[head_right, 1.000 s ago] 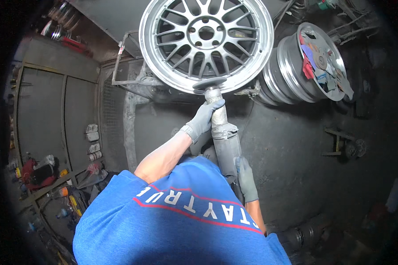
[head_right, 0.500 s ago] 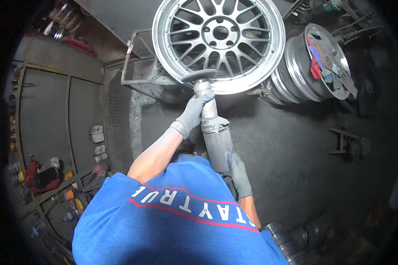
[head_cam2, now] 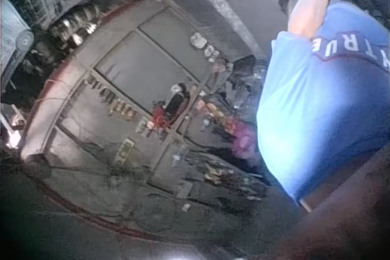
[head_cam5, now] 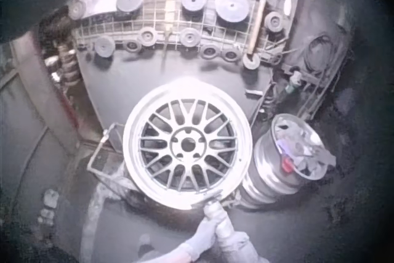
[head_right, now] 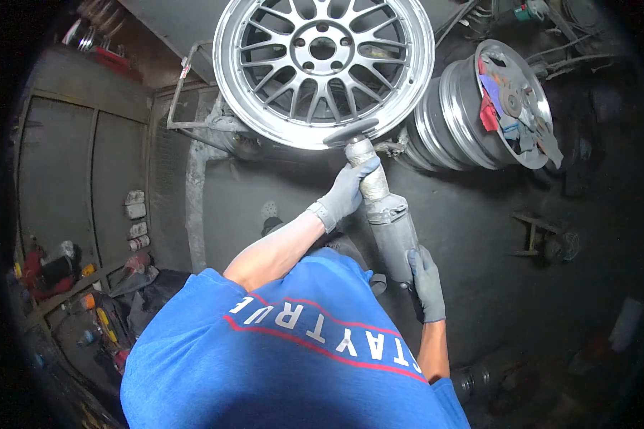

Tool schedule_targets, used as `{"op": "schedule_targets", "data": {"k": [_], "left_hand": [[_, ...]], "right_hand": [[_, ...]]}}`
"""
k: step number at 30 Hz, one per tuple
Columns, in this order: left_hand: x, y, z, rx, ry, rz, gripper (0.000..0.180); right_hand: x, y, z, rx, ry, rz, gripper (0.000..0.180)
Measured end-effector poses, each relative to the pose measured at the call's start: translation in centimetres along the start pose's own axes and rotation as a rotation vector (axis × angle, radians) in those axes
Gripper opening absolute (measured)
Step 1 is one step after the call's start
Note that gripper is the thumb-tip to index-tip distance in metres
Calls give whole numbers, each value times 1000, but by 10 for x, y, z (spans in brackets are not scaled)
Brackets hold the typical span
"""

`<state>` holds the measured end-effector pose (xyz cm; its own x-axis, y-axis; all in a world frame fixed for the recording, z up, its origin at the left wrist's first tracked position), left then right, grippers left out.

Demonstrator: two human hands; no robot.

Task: The person uses a handheld angle grinder to grind the outer rim of a silver alloy wheel mounted on a stand. The person repeatedly moves the grinder along the rim edge and occasionally wipes the rim with a cloth.

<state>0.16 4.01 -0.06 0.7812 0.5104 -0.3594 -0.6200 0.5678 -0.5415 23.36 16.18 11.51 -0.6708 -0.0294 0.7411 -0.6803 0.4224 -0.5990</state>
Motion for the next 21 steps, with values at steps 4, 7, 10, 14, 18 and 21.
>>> {"op": "schedule_targets", "data": {"k": [4,7,10,14,18,21], "left_hand": [[0,-6,-5,-3,-13,19,37],[-13,-10,-31,-60,13,81,33],[-36,-25,-50,-136,25,138,33],[-75,-39,-72,-227,51,245,31],[-88,-40,-80,-215,37,287,30],[-79,-35,-76,-220,37,282,30]], "right_hand": [[-21,10,-5,57,104,118,63],[-46,30,7,119,32,17,65],[-49,40,37,153,32,-7,66],[-42,61,69,252,-41,-79,66],[-9,57,83,313,20,-46,64],[-7,54,74,313,54,-46,63]]}}
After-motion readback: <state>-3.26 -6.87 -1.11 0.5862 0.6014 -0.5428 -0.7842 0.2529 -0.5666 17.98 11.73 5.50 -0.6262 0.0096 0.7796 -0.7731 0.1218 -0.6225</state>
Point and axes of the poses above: each hand's wrist, its own y-axis towards the middle knuckle, its own z-axis out of the palm, x = y × z, the point moved 2 cm from there along y, towards the middle knuckle, and after that the axes turned 1 degree about -z, right-handed, at the moved point
